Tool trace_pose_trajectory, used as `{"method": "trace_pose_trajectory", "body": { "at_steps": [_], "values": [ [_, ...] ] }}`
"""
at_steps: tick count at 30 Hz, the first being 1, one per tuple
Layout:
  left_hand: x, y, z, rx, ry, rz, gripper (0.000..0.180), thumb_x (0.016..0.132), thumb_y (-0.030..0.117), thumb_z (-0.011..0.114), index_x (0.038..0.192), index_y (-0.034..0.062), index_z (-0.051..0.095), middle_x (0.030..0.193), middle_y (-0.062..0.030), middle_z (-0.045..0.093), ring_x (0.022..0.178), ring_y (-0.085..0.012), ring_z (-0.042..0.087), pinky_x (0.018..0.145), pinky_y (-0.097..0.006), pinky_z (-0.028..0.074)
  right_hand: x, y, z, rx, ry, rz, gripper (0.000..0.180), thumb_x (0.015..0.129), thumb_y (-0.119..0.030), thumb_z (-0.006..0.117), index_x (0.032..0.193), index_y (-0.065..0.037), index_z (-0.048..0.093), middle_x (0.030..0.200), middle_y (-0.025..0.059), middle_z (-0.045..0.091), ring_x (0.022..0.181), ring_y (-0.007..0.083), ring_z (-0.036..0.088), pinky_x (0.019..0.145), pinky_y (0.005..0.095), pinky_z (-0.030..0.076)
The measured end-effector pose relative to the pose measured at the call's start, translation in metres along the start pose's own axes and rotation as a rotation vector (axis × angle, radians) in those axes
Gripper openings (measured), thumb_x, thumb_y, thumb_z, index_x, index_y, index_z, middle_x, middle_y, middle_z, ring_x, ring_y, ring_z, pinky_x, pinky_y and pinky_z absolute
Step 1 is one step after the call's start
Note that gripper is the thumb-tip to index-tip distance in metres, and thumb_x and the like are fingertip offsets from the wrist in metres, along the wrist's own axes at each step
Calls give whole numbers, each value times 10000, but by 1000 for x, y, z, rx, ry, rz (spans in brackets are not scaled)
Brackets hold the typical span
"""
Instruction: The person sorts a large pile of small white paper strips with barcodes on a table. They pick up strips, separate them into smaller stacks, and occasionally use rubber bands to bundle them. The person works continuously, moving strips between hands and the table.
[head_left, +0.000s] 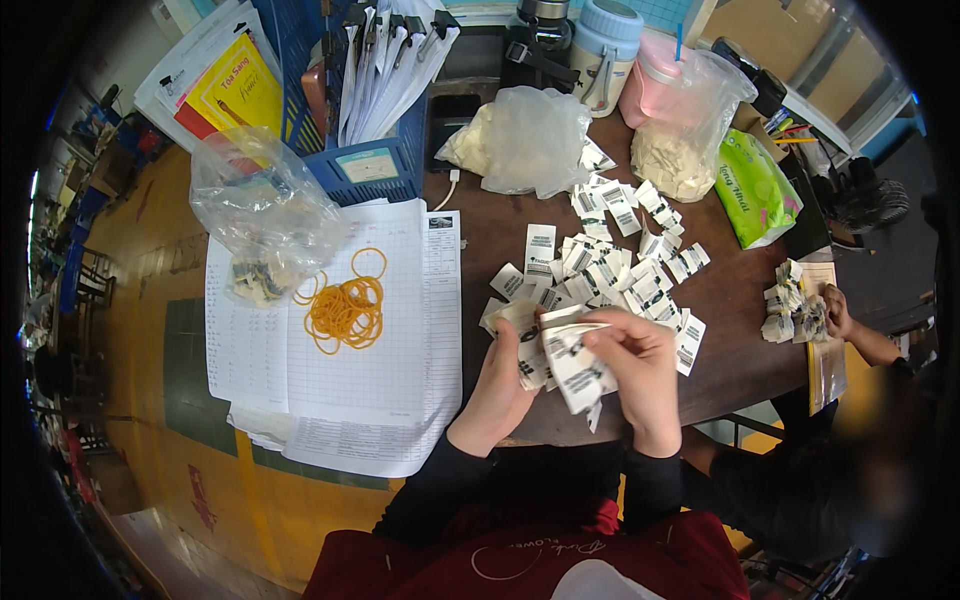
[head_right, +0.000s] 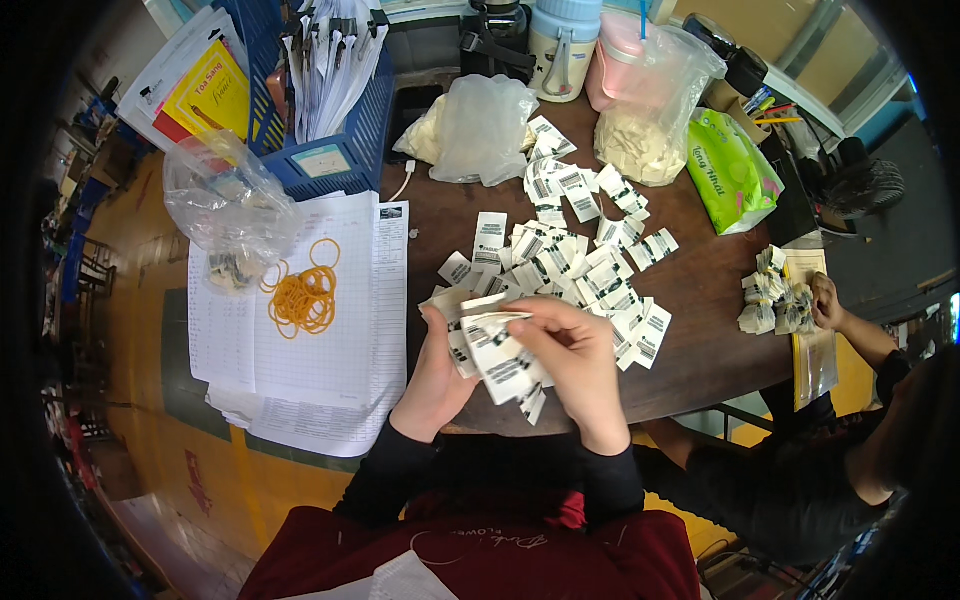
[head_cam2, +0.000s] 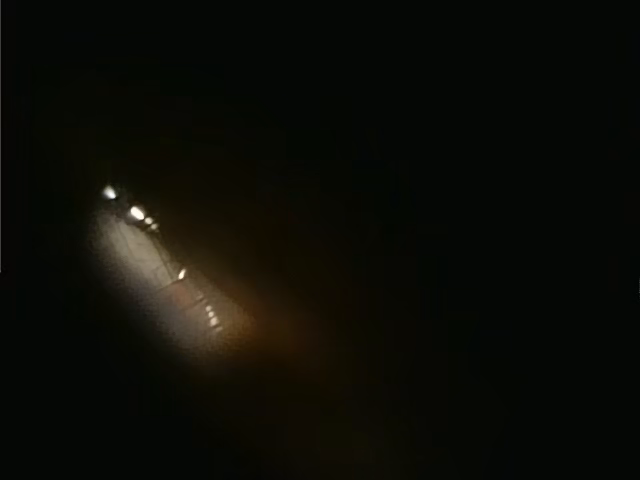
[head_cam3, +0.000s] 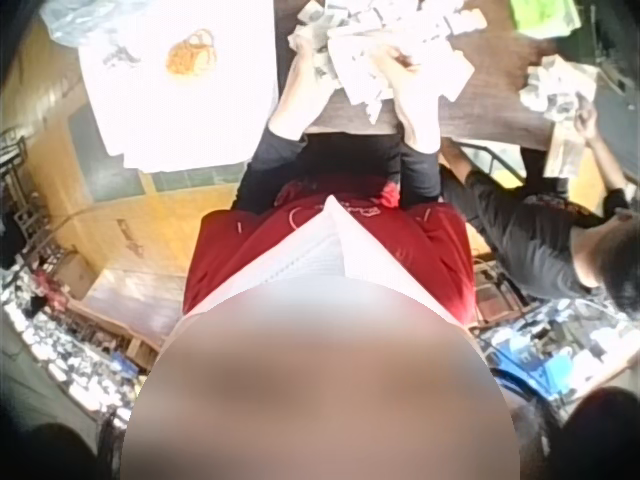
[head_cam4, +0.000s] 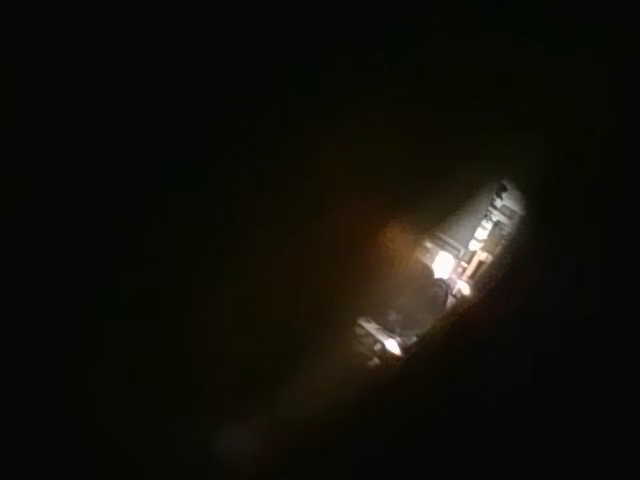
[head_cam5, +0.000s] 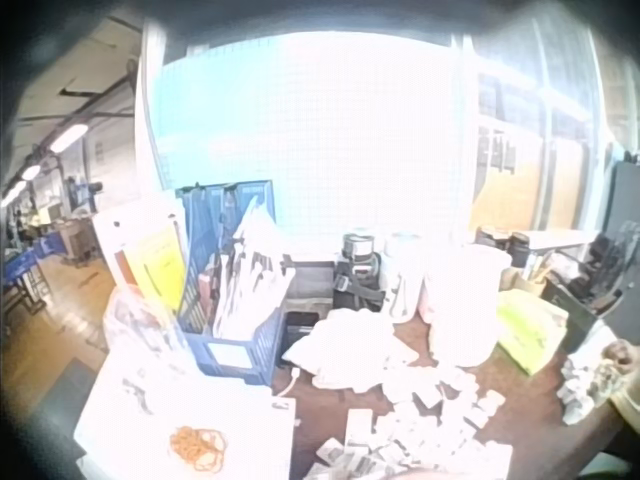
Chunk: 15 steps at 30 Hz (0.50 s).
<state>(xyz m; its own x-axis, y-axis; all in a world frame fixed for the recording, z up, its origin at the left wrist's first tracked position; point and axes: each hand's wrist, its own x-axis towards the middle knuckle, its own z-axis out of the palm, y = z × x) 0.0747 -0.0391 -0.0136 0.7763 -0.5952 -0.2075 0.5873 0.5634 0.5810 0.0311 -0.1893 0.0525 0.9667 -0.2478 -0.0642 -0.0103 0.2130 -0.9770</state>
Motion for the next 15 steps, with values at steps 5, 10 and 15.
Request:
{"method": "trace_pose_trajectory", "body": {
  "at_steps": [5,10,15],
  "values": [
    [-1,1,4,27,-41,-31,678,982,605,325,1418,87,355,1353,-77,501,1276,-209,494,1047,-416,427,7,13,19,-467,83,-267,181,855,35,672,1032,27,710,966,42,652,780,67,558,655,190,421],
    [-1,1,5,-14,-20,9,447,1031,349,475,1357,50,412,1249,-58,554,1175,-152,555,986,-350,467,8,10,20,-542,134,-272,171,839,22,685,1006,12,717,907,85,660,740,142,622,651,243,480],
    [0,-1,5,8,4,27,392,1041,284,465,1341,34,433,1243,-68,560,1154,-147,566,968,-346,480,6,14,19,-523,110,-267,164,833,21,691,995,24,715,868,87,670,718,133,617,652,249,479]
  ]
}}
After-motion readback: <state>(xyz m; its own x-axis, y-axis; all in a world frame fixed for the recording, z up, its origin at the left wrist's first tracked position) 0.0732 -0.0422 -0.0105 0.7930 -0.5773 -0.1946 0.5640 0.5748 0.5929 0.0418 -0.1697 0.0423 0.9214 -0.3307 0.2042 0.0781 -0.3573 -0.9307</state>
